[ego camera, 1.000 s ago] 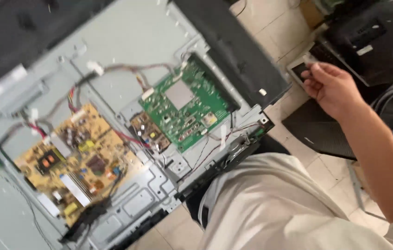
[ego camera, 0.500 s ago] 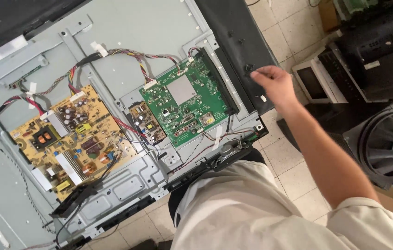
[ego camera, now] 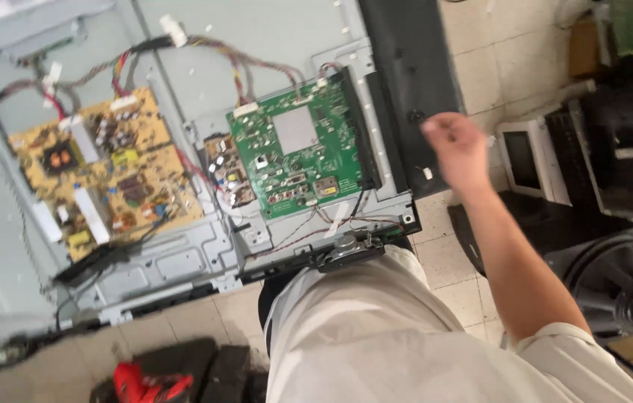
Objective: Disassembling a television by removing internal screws and extracting circuit boards
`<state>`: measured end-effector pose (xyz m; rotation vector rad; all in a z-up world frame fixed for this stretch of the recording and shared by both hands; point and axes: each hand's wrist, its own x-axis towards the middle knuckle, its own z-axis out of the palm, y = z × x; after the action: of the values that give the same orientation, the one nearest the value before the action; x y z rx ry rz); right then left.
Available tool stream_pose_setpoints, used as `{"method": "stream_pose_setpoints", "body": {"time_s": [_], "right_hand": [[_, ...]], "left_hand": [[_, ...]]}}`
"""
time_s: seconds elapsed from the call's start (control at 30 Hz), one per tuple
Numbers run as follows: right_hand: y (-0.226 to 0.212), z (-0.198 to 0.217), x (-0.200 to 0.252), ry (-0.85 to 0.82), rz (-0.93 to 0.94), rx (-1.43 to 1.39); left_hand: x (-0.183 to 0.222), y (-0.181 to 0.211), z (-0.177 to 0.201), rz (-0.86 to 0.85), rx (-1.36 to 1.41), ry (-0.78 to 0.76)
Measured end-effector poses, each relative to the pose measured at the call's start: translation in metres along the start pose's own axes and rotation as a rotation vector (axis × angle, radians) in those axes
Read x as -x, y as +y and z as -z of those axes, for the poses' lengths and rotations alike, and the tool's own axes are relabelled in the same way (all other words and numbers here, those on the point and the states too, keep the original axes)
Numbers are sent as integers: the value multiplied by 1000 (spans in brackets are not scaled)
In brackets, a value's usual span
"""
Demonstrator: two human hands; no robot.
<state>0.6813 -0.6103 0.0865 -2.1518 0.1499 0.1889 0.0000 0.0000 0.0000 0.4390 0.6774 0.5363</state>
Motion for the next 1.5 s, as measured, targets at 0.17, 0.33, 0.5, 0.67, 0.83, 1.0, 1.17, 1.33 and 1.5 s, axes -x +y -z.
{"method": "stream_pose_setpoints", "body": {"time_s": [0.17, 0.33, 0.5, 0.67, 0.83, 1.0, 1.17, 1.33, 1.5], "right_hand": [[-33, 26, 12, -365, -438, -1501], [-56, 27, 14, -455, -457, -1765], [-73, 39, 34, -469, -327, -1609], [-98, -29, 113, -673, -418, -1425], [-134, -177, 245, -1000, -506, -1243], [-179, -285, 352, -1184, -572, -1101], [-223, -338, 411, -1390, -739, -1055], [-244, -382, 436, -1411, -796, -844], [-265, -430, 443, -1385, -734, -575]], "left_hand": [[21, -51, -251, 13, 103, 254], [34, -25, -312, -2, -27, 80], [-18, 6, -280, 31, -15, -244], [61, -11, -441, 60, -754, -131], [82, 17, -378, 45, -867, -170], [112, 83, -322, 118, -936, -140], [151, 129, -245, 64, -770, -11], [166, 158, -213, 32, -750, 123], [158, 185, -200, 55, -836, 239]]}}
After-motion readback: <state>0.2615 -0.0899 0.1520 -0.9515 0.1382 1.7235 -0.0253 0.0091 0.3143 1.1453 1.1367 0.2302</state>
